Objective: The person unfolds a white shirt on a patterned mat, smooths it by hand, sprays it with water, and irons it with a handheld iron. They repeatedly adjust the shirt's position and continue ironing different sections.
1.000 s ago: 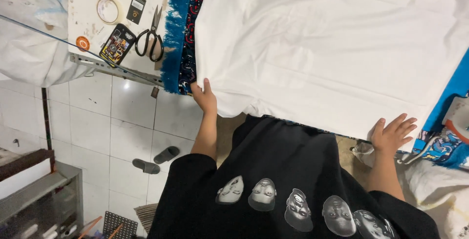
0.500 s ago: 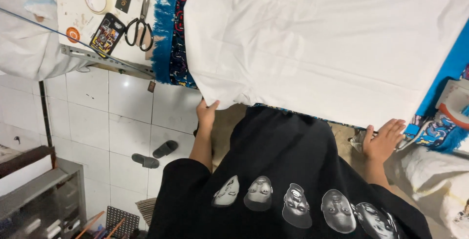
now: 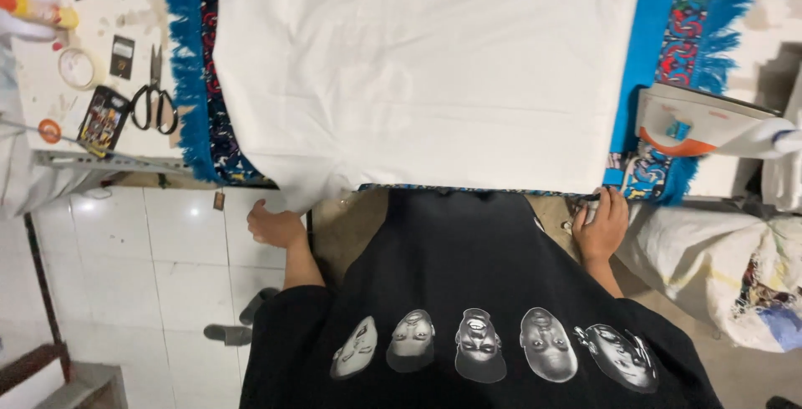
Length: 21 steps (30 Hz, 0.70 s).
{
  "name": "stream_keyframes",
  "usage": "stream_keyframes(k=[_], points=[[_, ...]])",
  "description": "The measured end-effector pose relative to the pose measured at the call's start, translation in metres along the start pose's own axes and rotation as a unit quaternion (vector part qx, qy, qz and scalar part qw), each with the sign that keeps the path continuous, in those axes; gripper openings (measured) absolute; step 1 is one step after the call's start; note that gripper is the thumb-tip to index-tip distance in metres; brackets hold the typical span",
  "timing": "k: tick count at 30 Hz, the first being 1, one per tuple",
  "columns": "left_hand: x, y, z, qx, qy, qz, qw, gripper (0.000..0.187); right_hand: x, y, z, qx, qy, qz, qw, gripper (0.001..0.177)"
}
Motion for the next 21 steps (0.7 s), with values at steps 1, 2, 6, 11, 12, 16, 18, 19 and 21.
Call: stream_keyframes(k=[1,2,6,11,12,16,18,19,21], points=[[0.013,0.010,-0.005,0.027,0.024,0.027,0.999,0.040,0.021,0.003,-0.003,0.049,0.023,0.034,0.998,0.060],[0.023,0.024,-0.009,0.053,0.047,0.050,0.996,0.041,0.042,0.008,-0.008,0.095,0.045,0.065,0.992,0.047],[0.106,0.101,-0.002,0.309,0.027,0.332,0.891,0.050,0.101,-0.046,-0.072,0.151,-0.056,0.209,0.965,0.047],[0.206,0.210,0.052,0.004,0.078,0.587,0.806,0.064,0.223,-0.108,-0.070,0.129,-0.190,0.293,0.928,0.111],[0.213,0.218,0.054,0.009,0.077,0.581,0.810,0.064,0.227,-0.116,-0.070,0.127,-0.195,0.287,0.929,0.111],[0.230,0.252,0.074,-0.054,0.007,0.652,0.757,0.061,0.225,-0.148,-0.069,0.121,-0.250,0.249,0.928,0.104],[0.225,0.252,0.077,-0.069,0.011,0.643,0.762,0.061,0.216,-0.155,-0.065,0.119,-0.261,0.237,0.928,0.098],[0.223,0.254,0.080,-0.086,0.008,0.648,0.757,0.062,0.214,-0.155,-0.065,0.145,-0.296,0.238,0.914,0.093],[0.218,0.257,0.083,-0.100,0.004,0.646,0.757,0.063,0.214,-0.153,-0.058,0.165,-0.338,0.232,0.897,0.088]])
Point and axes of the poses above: each hand's wrist, its own y-axis away from the middle knuckle, its own z-axis out of the palm, x = y × z, the point moved 8 cm from there along -y, towards the middle knuckle, and after that the axes turned 4 degrees about z, right-handed, at the moved point
